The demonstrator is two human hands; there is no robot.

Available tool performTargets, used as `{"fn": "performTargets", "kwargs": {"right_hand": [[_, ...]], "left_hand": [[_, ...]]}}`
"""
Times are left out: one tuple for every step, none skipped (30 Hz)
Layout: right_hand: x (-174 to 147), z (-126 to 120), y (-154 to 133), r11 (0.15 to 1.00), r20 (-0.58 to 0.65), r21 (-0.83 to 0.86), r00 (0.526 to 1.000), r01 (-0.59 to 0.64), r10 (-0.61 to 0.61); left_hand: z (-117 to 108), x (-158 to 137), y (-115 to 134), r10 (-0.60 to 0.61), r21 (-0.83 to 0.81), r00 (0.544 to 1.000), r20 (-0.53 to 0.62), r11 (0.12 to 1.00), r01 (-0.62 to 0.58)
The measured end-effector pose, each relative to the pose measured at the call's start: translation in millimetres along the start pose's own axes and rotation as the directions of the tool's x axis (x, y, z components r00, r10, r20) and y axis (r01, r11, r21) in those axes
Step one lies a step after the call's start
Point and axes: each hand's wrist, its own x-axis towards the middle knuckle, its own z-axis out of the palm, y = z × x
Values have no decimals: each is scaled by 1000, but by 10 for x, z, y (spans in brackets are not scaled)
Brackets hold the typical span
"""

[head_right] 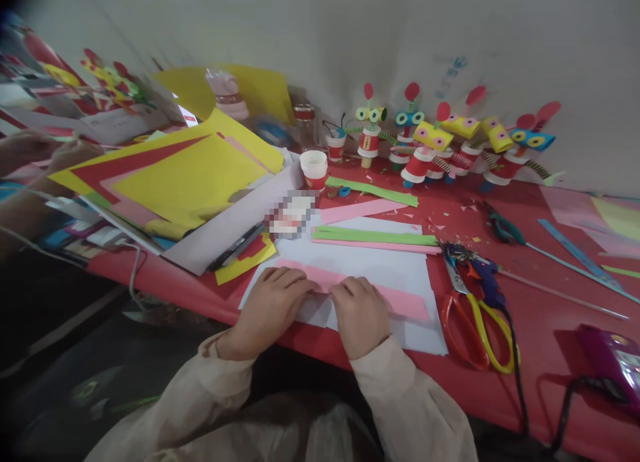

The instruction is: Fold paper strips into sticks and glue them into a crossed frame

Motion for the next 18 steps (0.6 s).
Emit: {"fn": "performTargets", "kwargs": {"right_hand": [[-14, -13, 15, 1000, 12, 10, 1000, -23, 23], [-38, -31, 46, 999, 19, 19, 999, -50, 50], [-74, -52, 93, 996, 20, 30, 997, -80, 80], [-121, -75, 156, 993, 18, 43, 994, -111, 110], [-177, -102, 231, 989, 15, 56, 990, -140, 140], [-238, -130, 314, 984, 12, 62, 986, -169, 168], [-299, -160, 397, 979, 10, 62, 981, -194, 194], [-356, -190, 476, 975, 11, 60, 976, -216, 216], [-405, -220, 546, 970, 14, 60, 972, -235, 235], [-444, -247, 605, 965, 18, 63, 968, -253, 252], [-471, -273, 649, 960, 22, 72, 963, -269, 268], [-486, -294, 681, 955, 28, 86, 959, -284, 282], [-493, -313, 701, 949, 37, 105, 954, -298, 296], [-492, -328, 713, 942, 42, 121, 950, -313, 311], [-488, -339, 718, 936, 47, 131, 945, -327, 324], [-481, -347, 721, 931, 50, 135, 941, -339, 335], [-475, -352, 723, 929, 51, 131, 938, -346, 343], [-471, -356, 726, 930, 52, 119, 937, -348, 344]], "left_hand": [[14, 23, 25, 6, -12, 1000, 8, 1000, -6], [26, 45, 41, 6, -34, 1000, 7, 999, -5], [34, 63, 47, -3, -60, 1000, 1, 998, 3], [38, 77, 44, -14, -87, 1000, -10, 996, 14], [41, 88, 36, -26, -112, 999, -20, 993, 24], [42, 96, 23, -38, -132, 999, -25, 991, 35], [44, 103, 9, -49, -148, 998, -29, 988, 44], [48, 110, -6, -58, -161, 998, -31, 986, 52], [55, 119, -19, -66, -173, 997, -32, 983, 60], [63, 129, -31, -77, -184, 997, -31, 981, 70], [72, 140, -40, -90, -193, 996, -27, 978, 83], [80, 151, -46, -105, -201, 994, -22, 975, 98], [85, 162, -50, -121, -207, 993, -13, 971, 115], [86, 172, -50, -137, -209, 991, -2, 969, 133], [82, 181, -47, -150, -206, 989, 11, 967, 149], [73, 188, -42, -162, -200, 987, 23, 966, 163], [59, 194, -35, -171, -191, 985, 34, 966, 175], [42, 200, -27, -179, -179, 983, 43, 967, 184]]}}
